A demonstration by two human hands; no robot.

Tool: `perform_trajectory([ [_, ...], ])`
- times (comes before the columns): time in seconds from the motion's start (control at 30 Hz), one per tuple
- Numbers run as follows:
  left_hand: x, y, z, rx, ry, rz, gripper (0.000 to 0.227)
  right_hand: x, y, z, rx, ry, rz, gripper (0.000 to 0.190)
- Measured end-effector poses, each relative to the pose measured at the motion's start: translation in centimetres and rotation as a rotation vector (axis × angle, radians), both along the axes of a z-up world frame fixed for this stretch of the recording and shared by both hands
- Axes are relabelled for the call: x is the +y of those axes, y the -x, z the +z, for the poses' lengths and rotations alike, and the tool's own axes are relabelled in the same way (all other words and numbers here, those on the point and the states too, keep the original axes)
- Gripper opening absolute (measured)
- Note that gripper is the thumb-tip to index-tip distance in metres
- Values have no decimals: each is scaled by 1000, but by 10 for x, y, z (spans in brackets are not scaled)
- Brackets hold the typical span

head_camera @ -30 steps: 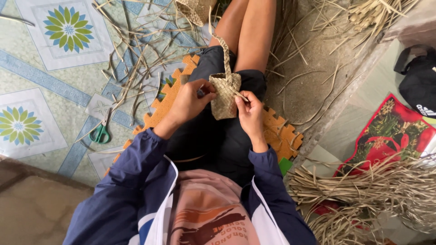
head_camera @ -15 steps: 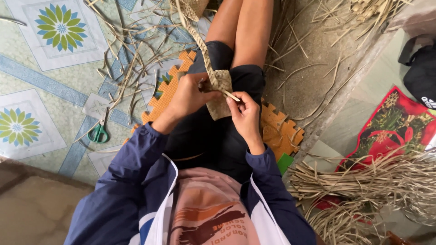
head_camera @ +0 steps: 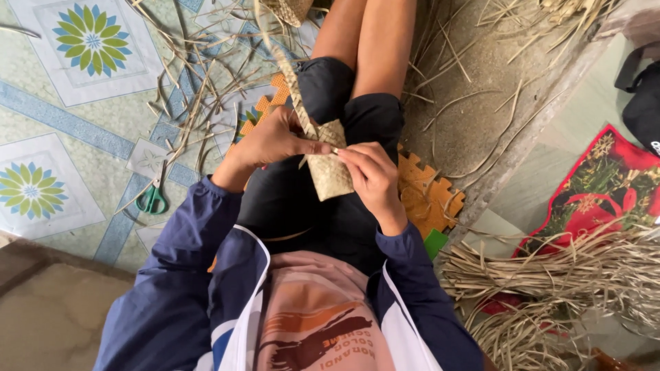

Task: Weaving a small pouch or container using dried plant fibers while sitting on the floor.

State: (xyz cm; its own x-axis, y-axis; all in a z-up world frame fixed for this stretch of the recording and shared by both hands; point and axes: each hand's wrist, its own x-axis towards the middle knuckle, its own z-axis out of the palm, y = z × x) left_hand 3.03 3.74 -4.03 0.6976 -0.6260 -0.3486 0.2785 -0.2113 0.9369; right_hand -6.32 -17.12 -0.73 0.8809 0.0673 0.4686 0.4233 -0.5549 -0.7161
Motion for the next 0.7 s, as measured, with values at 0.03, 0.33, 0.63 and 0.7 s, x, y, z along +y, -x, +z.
perform_trajectory([
  [0.03,2,1,5,2,-1,0,34,0,0,2,2,-1,0,11],
  [0.33,4,3,11,126,11,44,18,3,0,13,-39,-34,56,13],
  [0.63,-24,8,11,92,-37,52,25,14,11,7,31,-104,-234,26],
  [0.7,-20,14,5,68,-133,26,38,20,9,16,-1,-40,-204,19],
])
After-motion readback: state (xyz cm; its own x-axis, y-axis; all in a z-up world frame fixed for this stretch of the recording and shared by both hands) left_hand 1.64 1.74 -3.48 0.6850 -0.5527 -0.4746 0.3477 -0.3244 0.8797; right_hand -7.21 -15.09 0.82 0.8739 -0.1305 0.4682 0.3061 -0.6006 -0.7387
